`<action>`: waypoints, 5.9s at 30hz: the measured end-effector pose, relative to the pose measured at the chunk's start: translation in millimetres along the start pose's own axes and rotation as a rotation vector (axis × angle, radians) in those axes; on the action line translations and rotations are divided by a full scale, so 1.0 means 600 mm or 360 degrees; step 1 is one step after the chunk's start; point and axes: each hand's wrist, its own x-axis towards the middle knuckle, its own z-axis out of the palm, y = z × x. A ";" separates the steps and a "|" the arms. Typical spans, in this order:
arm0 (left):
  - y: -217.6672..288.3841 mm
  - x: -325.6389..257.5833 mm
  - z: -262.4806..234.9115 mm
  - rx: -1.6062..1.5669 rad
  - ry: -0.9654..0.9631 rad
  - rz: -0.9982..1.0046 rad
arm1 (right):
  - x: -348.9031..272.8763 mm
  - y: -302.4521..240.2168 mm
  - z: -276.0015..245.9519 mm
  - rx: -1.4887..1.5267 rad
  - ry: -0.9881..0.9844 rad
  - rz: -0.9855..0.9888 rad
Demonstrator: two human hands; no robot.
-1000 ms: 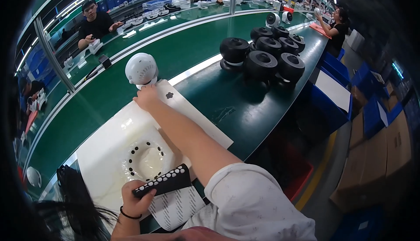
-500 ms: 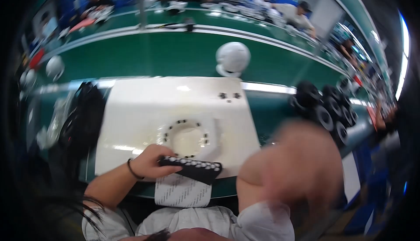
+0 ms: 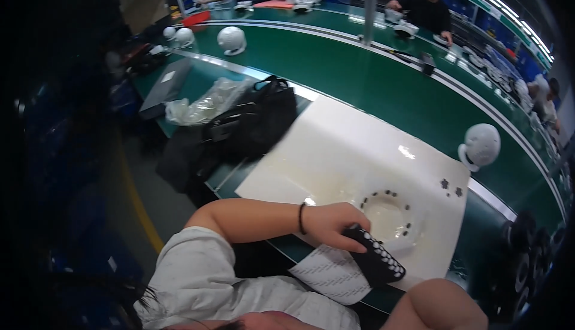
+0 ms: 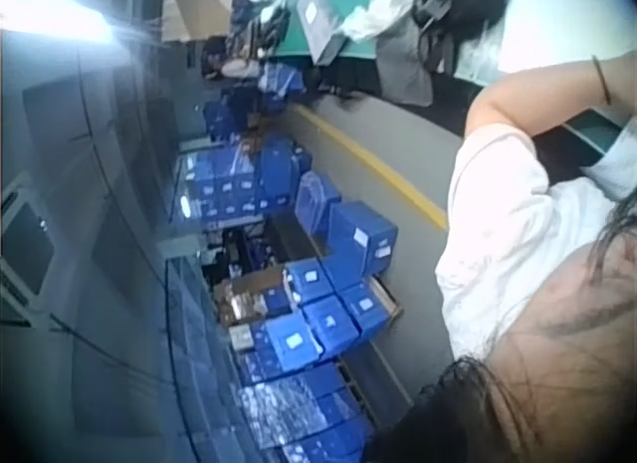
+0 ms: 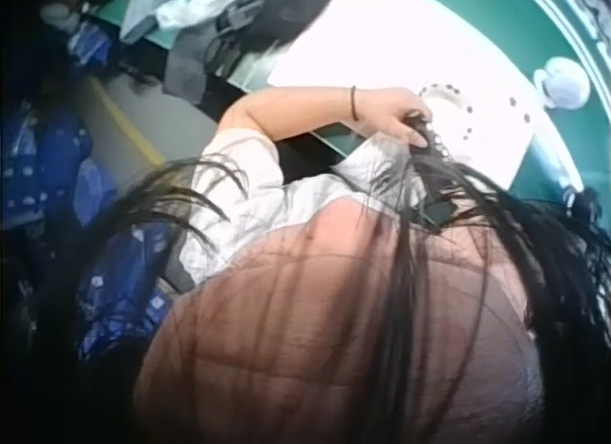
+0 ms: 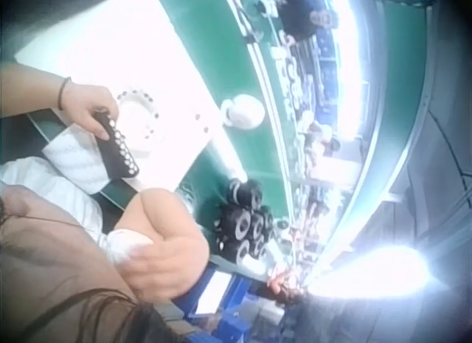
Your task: Assembling and inspecting white security camera housings by attaching components and labels.
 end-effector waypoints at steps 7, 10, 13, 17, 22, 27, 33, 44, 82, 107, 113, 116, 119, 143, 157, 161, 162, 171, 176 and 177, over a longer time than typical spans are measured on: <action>-0.002 0.000 -0.009 -0.0030 -0.0019 -0.0051 | 0.041 0.027 0.004 0.0105 -0.0208 0.0318; -0.009 0.002 -0.005 -0.0072 -0.0005 -0.0023 | 0.060 0.045 0.009 0.0054 -0.0214 0.0310; -0.005 0.000 -0.008 -0.0087 -0.0030 -0.0063 | 0.068 0.046 0.011 0.0107 -0.0216 0.0348; -0.006 -0.002 -0.006 -0.0103 0.0013 -0.0034 | 0.050 0.021 -0.003 0.0148 -0.0226 0.0466; 0.000 0.001 -0.007 -0.0128 -0.0035 -0.0086 | 0.023 0.003 -0.005 -0.0079 -0.0210 0.0054; 0.004 0.002 -0.009 -0.0064 -0.0053 -0.0084 | 0.042 0.022 -0.006 0.0082 -0.0201 0.0226; -0.004 0.001 -0.005 -0.0093 0.0063 0.0030 | 0.071 0.025 0.009 0.0030 -0.0170 0.0473; 0.002 0.003 -0.008 -0.0118 -0.0066 -0.0110 | 0.024 -0.018 -0.006 -0.0162 -0.0276 0.0412; 0.004 0.008 -0.012 -0.0055 -0.0121 -0.0219 | 0.025 -0.009 -0.007 -0.0031 -0.0007 0.0113; 0.006 0.010 -0.012 -0.0024 -0.0122 -0.0213 | 0.120 0.037 -0.012 -0.0013 -0.0799 0.0060; 0.005 0.008 -0.014 -0.0013 -0.0117 -0.0198 | 0.013 0.015 0.017 0.0288 0.0179 -0.0259; 0.004 0.007 -0.015 -0.0052 -0.0112 -0.0208 | 0.014 0.017 0.003 0.0379 0.0121 -0.0416; 0.004 0.013 -0.014 -0.0031 -0.0148 -0.0229 | 0.046 0.047 -0.016 0.0308 -0.0424 -0.0988; 0.001 0.011 -0.010 -0.0010 -0.0107 -0.0172 | 0.019 0.009 0.005 0.0699 0.0170 -0.0270; 0.004 0.012 -0.012 0.0022 -0.0153 -0.0211 | -0.018 -0.022 0.034 -0.0203 0.0114 -0.0047; 0.006 0.012 -0.012 0.0026 -0.0158 -0.0220 | -0.012 -0.022 0.027 -0.0305 0.0149 -0.0065; 0.006 0.012 -0.012 0.0028 -0.0166 -0.0229 | -0.013 -0.023 0.029 -0.0279 0.0199 -0.0025; 0.006 0.015 -0.013 0.0029 -0.0182 -0.0220 | 0.011 -0.026 0.003 -0.0245 0.0009 0.0332; 0.004 0.014 -0.011 0.0033 -0.0141 -0.0169 | 0.006 -0.016 0.015 -0.0482 0.0132 0.0286; 0.005 0.015 -0.012 0.0038 -0.0153 -0.0180 | 0.004 -0.011 0.018 -0.0717 0.0169 0.0122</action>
